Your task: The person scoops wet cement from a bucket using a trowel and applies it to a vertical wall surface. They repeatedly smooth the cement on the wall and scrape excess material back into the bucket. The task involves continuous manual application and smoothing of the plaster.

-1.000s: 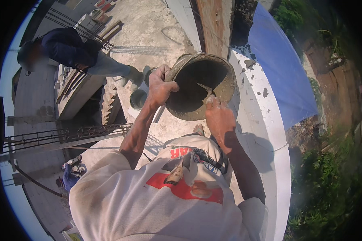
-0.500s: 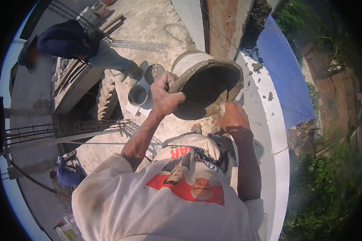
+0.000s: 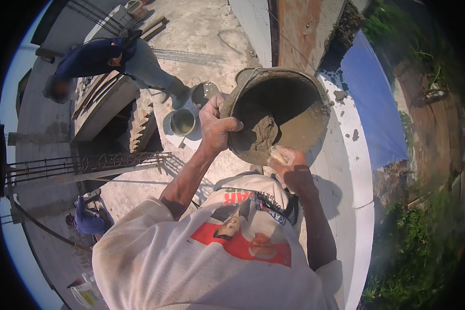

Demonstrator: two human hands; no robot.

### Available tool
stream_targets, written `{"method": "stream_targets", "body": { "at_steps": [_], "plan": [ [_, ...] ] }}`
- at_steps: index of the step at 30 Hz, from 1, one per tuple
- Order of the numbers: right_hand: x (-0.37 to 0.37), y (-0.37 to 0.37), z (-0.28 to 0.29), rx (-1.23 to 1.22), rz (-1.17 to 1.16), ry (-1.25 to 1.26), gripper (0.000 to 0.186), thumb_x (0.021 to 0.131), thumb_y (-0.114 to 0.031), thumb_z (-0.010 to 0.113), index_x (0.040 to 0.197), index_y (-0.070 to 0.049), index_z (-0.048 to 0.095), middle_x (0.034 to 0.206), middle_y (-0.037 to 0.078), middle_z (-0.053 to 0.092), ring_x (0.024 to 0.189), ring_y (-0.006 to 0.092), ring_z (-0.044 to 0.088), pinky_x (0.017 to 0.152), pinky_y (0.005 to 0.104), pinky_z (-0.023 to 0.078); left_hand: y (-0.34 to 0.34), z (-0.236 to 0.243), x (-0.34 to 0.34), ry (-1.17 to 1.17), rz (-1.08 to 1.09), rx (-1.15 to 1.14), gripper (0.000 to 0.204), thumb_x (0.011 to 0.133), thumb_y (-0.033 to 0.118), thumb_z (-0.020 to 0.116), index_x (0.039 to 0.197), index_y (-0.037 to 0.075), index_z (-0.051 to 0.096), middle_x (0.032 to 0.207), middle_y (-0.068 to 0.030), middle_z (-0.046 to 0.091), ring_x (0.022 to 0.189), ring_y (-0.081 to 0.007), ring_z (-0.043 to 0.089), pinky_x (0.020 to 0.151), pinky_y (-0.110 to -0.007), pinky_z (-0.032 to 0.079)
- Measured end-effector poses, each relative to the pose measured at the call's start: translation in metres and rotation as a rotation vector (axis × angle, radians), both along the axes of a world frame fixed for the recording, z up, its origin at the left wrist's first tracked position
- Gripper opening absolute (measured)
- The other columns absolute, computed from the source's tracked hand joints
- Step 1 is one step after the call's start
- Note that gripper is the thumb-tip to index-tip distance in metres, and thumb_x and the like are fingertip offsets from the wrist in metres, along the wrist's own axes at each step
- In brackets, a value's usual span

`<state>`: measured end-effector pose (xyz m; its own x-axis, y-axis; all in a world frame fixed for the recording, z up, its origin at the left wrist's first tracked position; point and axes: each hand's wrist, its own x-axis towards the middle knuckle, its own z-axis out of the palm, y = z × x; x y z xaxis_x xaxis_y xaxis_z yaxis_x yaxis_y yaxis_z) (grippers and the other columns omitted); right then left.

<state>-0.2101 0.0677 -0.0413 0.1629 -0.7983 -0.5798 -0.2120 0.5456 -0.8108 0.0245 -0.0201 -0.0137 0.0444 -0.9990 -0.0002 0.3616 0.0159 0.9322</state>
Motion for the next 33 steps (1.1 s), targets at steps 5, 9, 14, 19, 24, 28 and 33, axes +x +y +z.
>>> {"method": "stream_targets", "body": {
  "at_steps": [5,9,14,19,24,28,33],
  "plan": [
    [0.003,0.0,0.047,0.042,-0.032,0.05,0.059,0.092,-0.014,0.074,0.142,0.009,0.055,0.073,0.005,0.064,0.053,0.0104,0.055,0.049,0.0294,0.044,0.0,-0.001,-0.012,0.211,0.073,0.124,0.031,0.07,-0.01,0.072,0.09,0.003,0.053,0.086,-0.0081,0.066,0.07,-0.0133,0.063,0.066,-0.03,0.056],
    [-0.01,0.002,0.054,0.019,-0.054,0.012,0.044,0.091,-0.011,0.072,0.13,0.008,0.063,0.069,0.003,0.061,0.052,0.0088,0.053,0.046,0.0283,0.042,-0.003,-0.001,-0.017,0.267,0.086,0.148,0.025,0.084,-0.003,0.076,0.096,0.001,0.055,0.092,-0.0115,0.07,0.078,-0.0163,0.069,0.073,-0.033,0.06],
    [-0.02,-0.004,0.1,0.014,0.007,-0.083,0.011,0.092,-0.01,0.066,0.094,0.0,0.064,0.065,0.001,0.057,0.049,0.0064,0.049,0.044,0.0266,0.038,0.0,0.008,-0.02,0.46,0.121,0.207,0.021,0.094,0.006,0.074,0.107,-0.002,0.059,0.099,-0.0129,0.071,0.083,-0.0186,0.071,0.078,-0.037,0.062],
    [-0.055,-0.002,0.144,-0.028,-0.095,-0.047,0.009,0.092,-0.008,0.068,0.09,0.0,0.064,0.064,0.003,0.057,0.047,0.0089,0.05,0.042,0.027,0.04,-0.003,-0.012,-0.016,0.429,0.122,0.34,0.022,0.092,0.001,0.071,0.11,-0.001,0.058,0.1,-0.0135,0.071,0.084,-0.0212,0.072,0.078,-0.037,0.062],
    [-0.109,-0.012,0.222,-0.07,-0.175,0.023,0.026,0.094,-0.012,0.065,0.114,0.004,0.068,0.07,0.002,0.06,0.052,0.0079,0.054,0.044,0.0261,0.043,-0.005,-0.081,0.009,0.267,0.218,0.441,0.025,0.078,-0.01,0.067,0.101,-0.002,0.062,0.095,-0.012,0.071,0.081,-0.0228,0.071,0.077,-0.038,0.062],
    [-0.159,-0.037,0.271,-0.184,-0.151,0.052,0.032,0.094,-0.014,0.063,0.12,0.004,0.067,0.073,0.003,0.062,0.051,0.0073,0.056,0.042,0.0246,0.044,0.022,-0.114,0.034,0.102,0.344,0.515,0.027,0.074,-0.012,0.066,0.097,0.0,0.057,0.093,-0.0118,0.069,0.08,-0.023,0.069,0.075,-0.038,0.059],
    [-0.2,-0.097,0.299,-0.35,-0.205,0.007,0.026,0.091,-0.017,0.06,0.107,0.003,0.067,0.069,0.004,0.059,0.047,0.0084,0.054,0.039,0.0245,0.043,0.053,-0.148,0.054,0.022,0.429,0.533,0.033,0.074,-0.011,0.067,0.1,0.0,0.051,0.094,-0.0143,0.064,0.079,-0.0244,0.067,0.074,-0.041,0.059]
  ]
}}
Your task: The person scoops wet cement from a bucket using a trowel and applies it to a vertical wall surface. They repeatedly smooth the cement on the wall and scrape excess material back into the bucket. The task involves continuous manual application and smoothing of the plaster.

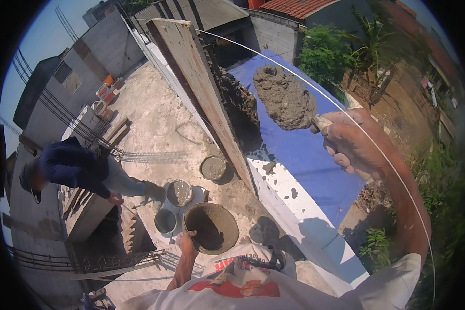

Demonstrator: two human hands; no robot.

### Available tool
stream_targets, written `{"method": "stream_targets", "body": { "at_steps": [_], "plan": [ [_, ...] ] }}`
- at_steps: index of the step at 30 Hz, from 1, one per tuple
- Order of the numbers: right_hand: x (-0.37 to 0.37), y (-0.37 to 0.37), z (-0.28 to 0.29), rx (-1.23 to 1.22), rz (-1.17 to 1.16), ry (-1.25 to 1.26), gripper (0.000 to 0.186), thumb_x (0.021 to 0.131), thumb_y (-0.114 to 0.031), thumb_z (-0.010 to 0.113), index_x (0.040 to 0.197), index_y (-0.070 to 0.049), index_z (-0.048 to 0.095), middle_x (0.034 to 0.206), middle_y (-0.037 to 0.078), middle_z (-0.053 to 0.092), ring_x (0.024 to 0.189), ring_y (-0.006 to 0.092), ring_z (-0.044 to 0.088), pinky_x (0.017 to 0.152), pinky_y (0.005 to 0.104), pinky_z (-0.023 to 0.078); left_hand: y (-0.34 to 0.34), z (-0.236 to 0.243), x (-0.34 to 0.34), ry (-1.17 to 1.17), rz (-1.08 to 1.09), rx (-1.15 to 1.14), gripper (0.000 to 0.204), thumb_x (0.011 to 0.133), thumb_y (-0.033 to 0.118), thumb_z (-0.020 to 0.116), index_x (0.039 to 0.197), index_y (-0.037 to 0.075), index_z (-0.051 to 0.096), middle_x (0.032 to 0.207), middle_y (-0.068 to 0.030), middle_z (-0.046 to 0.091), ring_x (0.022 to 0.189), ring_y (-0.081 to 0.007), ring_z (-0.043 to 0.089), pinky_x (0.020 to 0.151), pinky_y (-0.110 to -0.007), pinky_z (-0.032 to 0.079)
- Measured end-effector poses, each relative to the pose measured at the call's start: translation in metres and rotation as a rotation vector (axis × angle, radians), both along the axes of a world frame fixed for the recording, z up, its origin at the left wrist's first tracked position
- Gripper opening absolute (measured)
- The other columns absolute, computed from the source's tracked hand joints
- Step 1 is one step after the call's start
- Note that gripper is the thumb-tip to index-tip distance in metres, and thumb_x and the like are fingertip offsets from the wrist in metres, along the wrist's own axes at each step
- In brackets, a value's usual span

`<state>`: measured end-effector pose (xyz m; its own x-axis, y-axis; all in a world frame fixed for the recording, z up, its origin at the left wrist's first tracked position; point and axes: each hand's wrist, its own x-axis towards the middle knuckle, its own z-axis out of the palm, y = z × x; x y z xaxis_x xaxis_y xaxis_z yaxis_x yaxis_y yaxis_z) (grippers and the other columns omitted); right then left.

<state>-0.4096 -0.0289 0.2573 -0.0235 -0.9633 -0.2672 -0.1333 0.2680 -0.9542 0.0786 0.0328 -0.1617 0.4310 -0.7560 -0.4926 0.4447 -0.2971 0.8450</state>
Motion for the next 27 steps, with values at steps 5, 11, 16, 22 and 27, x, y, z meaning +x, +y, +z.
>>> {"method": "stream_targets", "body": {
  "at_steps": [5,11,16,22,27],
  "plan": [
    [-0.013,-0.098,0.021,-0.161,0.075,0.266,0.022,0.089,-0.019,0.058,0.085,0.001,0.067,0.068,0.007,0.059,0.048,0.0115,0.054,0.041,0.0286,0.045,0.015,0.014,-0.005,-0.027,0.066,0.056,0.034,0.075,-0.01,0.067,0.1,0.0,0.047,0.094,-0.0146,0.061,0.079,-0.0255,0.067,0.074,-0.041,0.059],
    [0.047,-0.236,0.002,-0.392,0.481,0.781,0.026,0.092,-0.019,0.057,0.076,0.0,0.064,0.066,0.008,0.06,0.05,0.0173,0.057,0.045,0.0339,0.044,0.016,0.032,-0.025,-0.022,0.122,0.036,0.031,0.075,-0.013,0.065,0.099,-0.001,0.048,0.095,-0.0158,0.063,0.078,-0.0252,0.067,0.075,-0.04,0.059],
    [0.056,-0.256,-0.038,-0.617,0.559,1.021,0.022,0.093,-0.015,0.056,0.079,0.002,0.061,0.065,0.008,0.058,0.05,0.0176,0.055,0.044,0.0355,0.044,0.001,0.03,-0.038,0.055,0.082,-0.041,0.031,0.072,-0.014,0.062,0.096,0.002,0.051,0.092,-0.0132,0.065,0.078,-0.0244,0.067,0.077,-0.039,0.059],
    [0.084,-0.191,-0.027,-0.342,0.133,0.563,0.017,0.095,-0.015,0.061,0.092,0.001,0.064,0.066,0.005,0.057,0.05,0.0138,0.053,0.045,0.0328,0.042,-0.028,0.058,-0.056,-0.002,-0.021,-0.04,0.028,0.071,-0.015,0.058,0.093,0.002,0.053,0.088,-0.012,0.065,0.077,-0.0226,0.067,0.073,-0.037,0.058],
    [0.088,-0.134,-0.069,-0.486,-0.199,0.088,0.023,0.102,-0.018,0.062,0.116,0.0,0.065,0.079,0.002,0.058,0.055,0.0066,0.052,0.044,0.0238,0.043,-0.063,0.073,-0.068,0.13,-0.104,-0.149,0.028,0.069,-0.016,0.062,0.089,0.001,0.052,0.082,-0.0098,0.064,0.067,-0.0177,0.062,0.064,-0.032,0.054]
  ]
}}
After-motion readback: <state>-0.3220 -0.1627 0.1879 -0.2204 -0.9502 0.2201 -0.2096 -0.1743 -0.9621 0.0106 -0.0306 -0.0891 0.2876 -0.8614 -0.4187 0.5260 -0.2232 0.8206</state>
